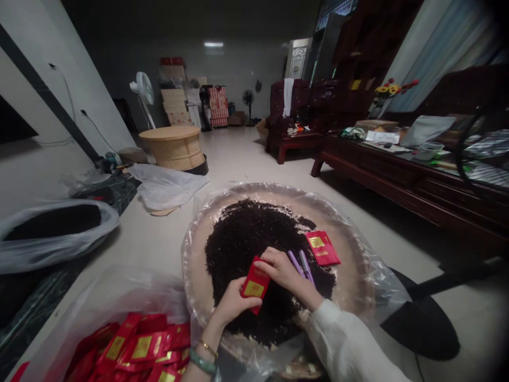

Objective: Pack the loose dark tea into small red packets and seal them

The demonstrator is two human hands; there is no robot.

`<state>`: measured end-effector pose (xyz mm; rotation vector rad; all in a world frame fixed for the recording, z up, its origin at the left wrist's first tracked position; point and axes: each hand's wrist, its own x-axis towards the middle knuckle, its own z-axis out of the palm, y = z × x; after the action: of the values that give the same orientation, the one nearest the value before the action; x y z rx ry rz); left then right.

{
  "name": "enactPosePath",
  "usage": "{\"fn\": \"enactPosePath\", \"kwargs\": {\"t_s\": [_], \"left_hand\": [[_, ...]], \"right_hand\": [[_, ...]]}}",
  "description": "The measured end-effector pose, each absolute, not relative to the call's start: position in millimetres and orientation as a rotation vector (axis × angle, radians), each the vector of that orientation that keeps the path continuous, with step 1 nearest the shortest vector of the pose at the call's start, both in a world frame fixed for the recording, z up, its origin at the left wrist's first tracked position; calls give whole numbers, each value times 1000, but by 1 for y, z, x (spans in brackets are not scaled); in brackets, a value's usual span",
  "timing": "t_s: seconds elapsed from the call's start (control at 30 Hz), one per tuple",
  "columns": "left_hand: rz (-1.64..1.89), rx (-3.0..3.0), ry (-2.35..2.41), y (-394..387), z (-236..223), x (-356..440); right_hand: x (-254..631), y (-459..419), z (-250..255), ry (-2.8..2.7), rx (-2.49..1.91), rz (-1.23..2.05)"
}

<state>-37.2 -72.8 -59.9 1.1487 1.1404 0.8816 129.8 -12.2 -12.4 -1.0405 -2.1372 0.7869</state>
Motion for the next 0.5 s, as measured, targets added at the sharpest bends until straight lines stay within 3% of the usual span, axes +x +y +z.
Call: {"fn": "enactPosePath", "kwargs": {"t_s": [0.3,0.5], "left_hand": [[866,1189,1212,-73,-63,-33],[893,1010,1039,-73,-65,-35]], "right_hand": [[128,-21,17,-2436,-1116,1203],[127,-20,6,-2447,-1101,1046]]}}
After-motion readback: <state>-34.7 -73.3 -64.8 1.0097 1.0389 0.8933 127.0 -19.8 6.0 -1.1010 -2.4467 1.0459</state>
